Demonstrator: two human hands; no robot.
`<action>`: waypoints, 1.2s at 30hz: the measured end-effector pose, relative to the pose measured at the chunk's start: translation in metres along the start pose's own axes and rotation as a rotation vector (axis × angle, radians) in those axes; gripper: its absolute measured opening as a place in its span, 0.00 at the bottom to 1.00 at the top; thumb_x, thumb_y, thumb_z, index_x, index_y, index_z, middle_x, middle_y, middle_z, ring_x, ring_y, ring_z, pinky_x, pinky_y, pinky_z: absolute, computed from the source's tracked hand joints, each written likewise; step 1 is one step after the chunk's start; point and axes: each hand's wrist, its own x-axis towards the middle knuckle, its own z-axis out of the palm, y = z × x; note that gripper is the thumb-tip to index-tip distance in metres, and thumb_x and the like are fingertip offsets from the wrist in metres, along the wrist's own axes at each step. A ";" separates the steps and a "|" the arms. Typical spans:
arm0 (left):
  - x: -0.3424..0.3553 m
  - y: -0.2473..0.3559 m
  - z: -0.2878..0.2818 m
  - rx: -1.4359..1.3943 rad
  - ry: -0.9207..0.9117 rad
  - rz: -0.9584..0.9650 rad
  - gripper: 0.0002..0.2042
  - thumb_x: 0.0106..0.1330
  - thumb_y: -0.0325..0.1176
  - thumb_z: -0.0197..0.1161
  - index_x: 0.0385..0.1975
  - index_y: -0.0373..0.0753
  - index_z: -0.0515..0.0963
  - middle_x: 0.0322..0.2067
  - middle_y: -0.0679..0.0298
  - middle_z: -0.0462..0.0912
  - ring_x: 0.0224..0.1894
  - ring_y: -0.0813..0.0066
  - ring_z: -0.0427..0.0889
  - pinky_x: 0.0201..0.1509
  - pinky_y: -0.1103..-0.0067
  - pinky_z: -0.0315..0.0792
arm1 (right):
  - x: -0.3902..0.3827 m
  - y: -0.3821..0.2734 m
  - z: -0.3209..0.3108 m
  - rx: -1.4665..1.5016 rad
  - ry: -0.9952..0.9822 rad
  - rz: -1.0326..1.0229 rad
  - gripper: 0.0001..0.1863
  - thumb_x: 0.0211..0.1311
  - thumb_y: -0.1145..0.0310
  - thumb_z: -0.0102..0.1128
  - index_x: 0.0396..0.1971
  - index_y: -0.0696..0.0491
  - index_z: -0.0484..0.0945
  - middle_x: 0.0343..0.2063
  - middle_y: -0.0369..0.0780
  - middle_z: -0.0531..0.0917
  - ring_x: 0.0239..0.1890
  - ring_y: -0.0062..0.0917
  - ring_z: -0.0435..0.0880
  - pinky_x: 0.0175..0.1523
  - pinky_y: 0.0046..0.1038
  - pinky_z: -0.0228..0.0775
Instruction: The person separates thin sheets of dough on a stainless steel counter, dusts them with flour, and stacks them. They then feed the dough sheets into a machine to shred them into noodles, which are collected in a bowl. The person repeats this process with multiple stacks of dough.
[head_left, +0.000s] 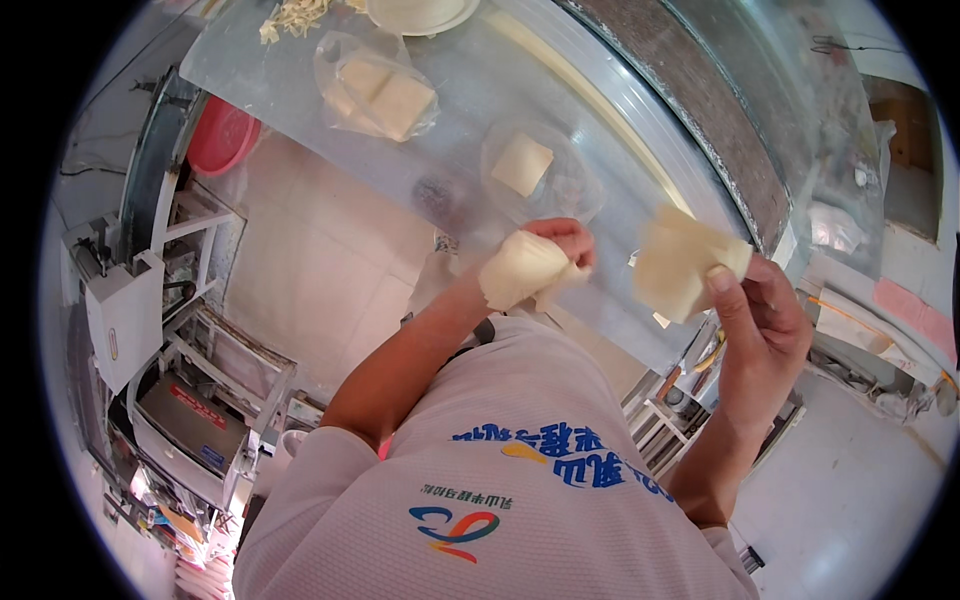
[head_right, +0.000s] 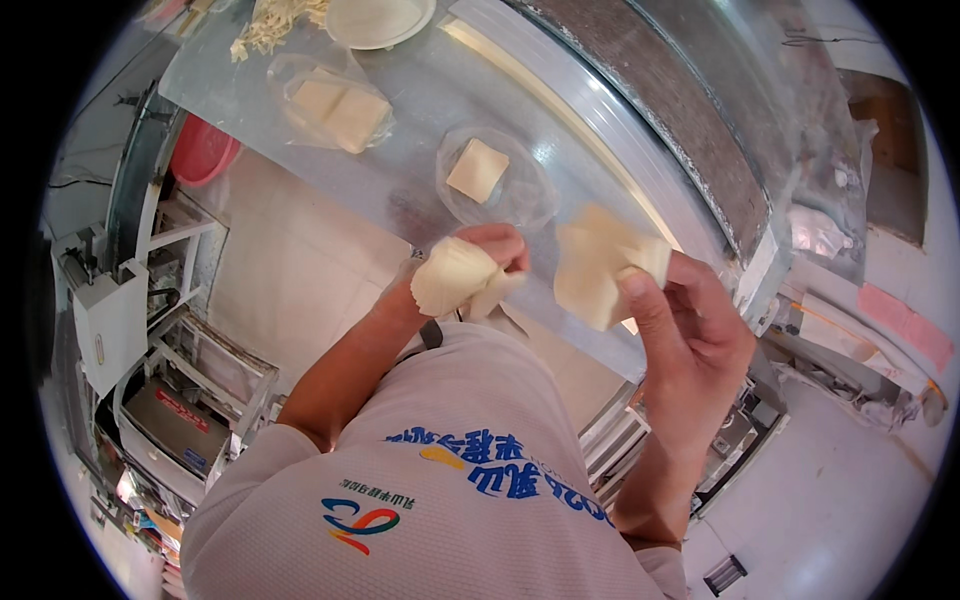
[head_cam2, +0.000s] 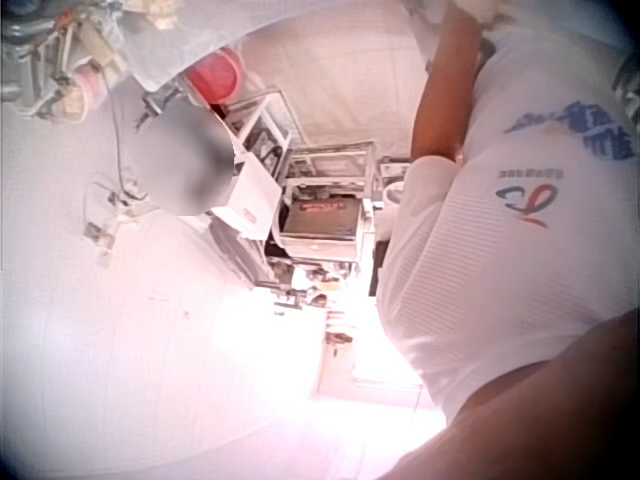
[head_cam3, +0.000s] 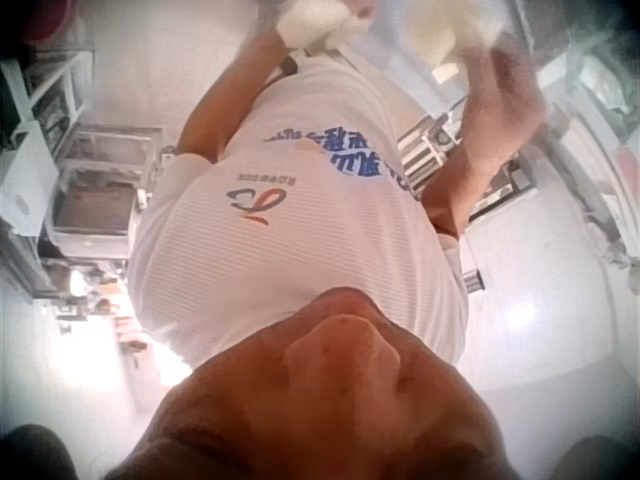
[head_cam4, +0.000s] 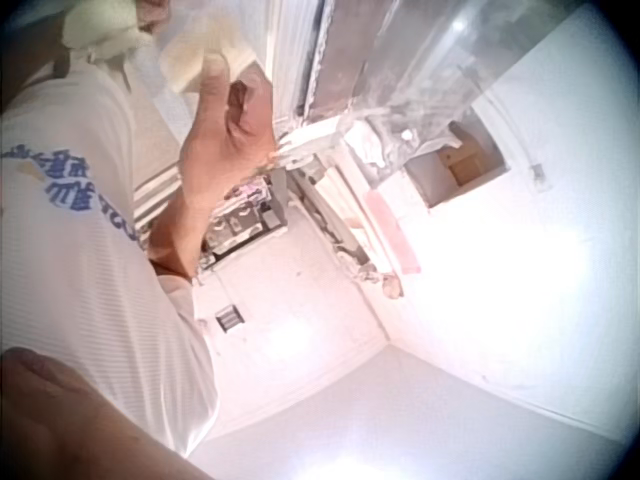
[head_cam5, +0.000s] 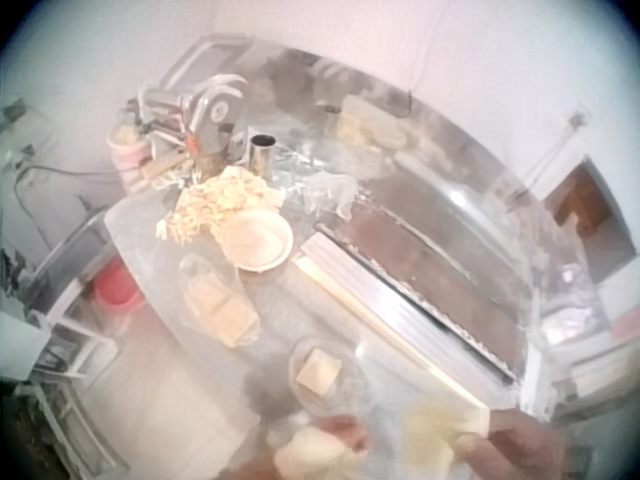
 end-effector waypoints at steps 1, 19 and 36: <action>-0.004 0.010 0.006 -0.095 -0.056 -0.115 0.18 0.76 0.50 0.65 0.53 0.42 0.81 0.33 0.68 0.82 0.32 0.84 0.77 0.35 0.84 0.71 | 0.000 0.001 0.002 -0.004 -0.034 0.018 0.10 0.74 0.74 0.68 0.49 0.62 0.86 0.38 0.38 0.90 0.38 0.16 0.85 0.47 0.19 0.76; 0.006 -0.053 -0.032 -0.162 0.380 -0.157 0.16 0.78 0.46 0.66 0.50 0.39 0.84 0.32 0.74 0.82 0.30 0.88 0.78 0.34 0.83 0.73 | 0.126 0.206 0.085 -0.158 -0.544 0.164 0.15 0.74 0.63 0.67 0.49 0.60 0.85 0.36 0.35 0.87 0.38 0.17 0.81 0.47 0.24 0.74; 0.072 -0.094 -0.104 -0.236 0.429 -0.151 0.19 0.76 0.49 0.66 0.40 0.37 0.90 0.28 0.73 0.79 0.26 0.83 0.69 0.28 0.78 0.65 | 0.194 0.278 0.164 -0.305 -0.506 0.001 0.19 0.71 0.61 0.64 0.53 0.59 0.84 0.48 0.50 0.87 0.49 0.42 0.86 0.58 0.37 0.77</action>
